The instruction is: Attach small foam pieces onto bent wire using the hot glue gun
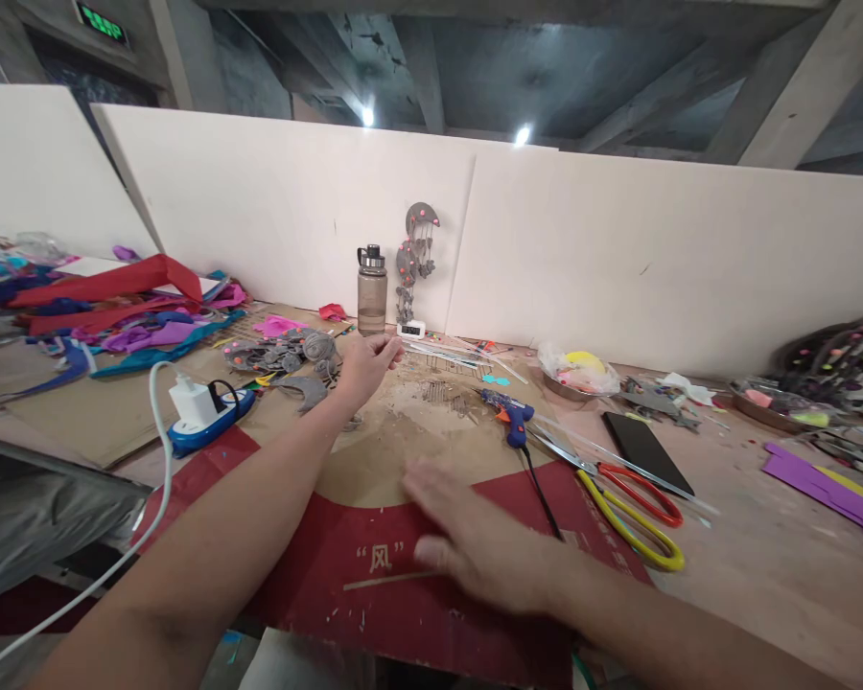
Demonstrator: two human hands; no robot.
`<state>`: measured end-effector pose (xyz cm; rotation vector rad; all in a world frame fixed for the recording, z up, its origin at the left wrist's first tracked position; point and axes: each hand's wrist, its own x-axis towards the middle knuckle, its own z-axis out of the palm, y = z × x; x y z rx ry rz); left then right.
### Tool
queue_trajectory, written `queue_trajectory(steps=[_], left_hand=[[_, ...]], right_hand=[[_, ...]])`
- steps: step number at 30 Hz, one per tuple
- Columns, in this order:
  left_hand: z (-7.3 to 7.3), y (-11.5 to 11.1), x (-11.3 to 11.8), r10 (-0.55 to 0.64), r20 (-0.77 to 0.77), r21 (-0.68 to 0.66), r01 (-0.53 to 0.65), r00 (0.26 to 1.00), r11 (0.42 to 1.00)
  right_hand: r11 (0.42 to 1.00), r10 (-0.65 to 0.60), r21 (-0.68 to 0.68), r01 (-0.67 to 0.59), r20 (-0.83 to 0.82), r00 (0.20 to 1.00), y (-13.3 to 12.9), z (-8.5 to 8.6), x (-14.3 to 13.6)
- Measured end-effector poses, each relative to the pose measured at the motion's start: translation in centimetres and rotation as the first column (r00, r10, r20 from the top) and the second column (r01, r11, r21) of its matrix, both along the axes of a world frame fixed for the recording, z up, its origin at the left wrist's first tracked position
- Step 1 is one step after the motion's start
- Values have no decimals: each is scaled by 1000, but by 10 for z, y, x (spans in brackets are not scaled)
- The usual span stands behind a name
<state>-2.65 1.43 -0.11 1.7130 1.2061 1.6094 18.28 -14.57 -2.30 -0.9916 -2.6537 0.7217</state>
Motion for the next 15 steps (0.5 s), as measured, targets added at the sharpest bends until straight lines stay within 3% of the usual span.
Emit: queue_trajectory(steps=[2, 3, 4, 6, 8, 10, 11, 13, 15], left_hand=[[-1, 1, 0, 5, -14, 6, -5, 1000, 1000], [-2, 2, 0, 9, -18, 9, -8, 1000, 1000], [-3, 3, 0, 10, -18, 11, -10, 1000, 1000], [-7, 6, 1, -1, -17, 9, 1, 1000, 1000], [-10, 9, 1, -25, -27, 6, 25, 999, 1000], [-13, 11, 2, -37, -53, 6, 37, 998, 999], [-14, 11, 3, -36, -69, 9, 37, 997, 999], [-15, 10, 3, -26, -93, 10, 27, 995, 1000], [-14, 8, 5, -15, -93, 0, 15, 996, 1000]], right_hand=[[938, 312, -116, -327, -132, 941, -15, 14, -12], [924, 343, -104, -369, -205, 917, -14, 19, -14], [951, 275, -79, -300, -231, 933, -7, 20, -13], [999, 23, 31, -17, -213, 977, 21, 14, -6], [966, -222, 124, 229, -67, 973, 48, 2, 1], [938, -315, 179, 298, 73, 946, 53, -9, -3], [957, -246, 179, 227, 93, 965, 44, -11, -10], [994, 42, 98, -45, 36, 998, 9, -8, -31], [938, 341, -37, -345, -84, 936, -28, 4, -52]])
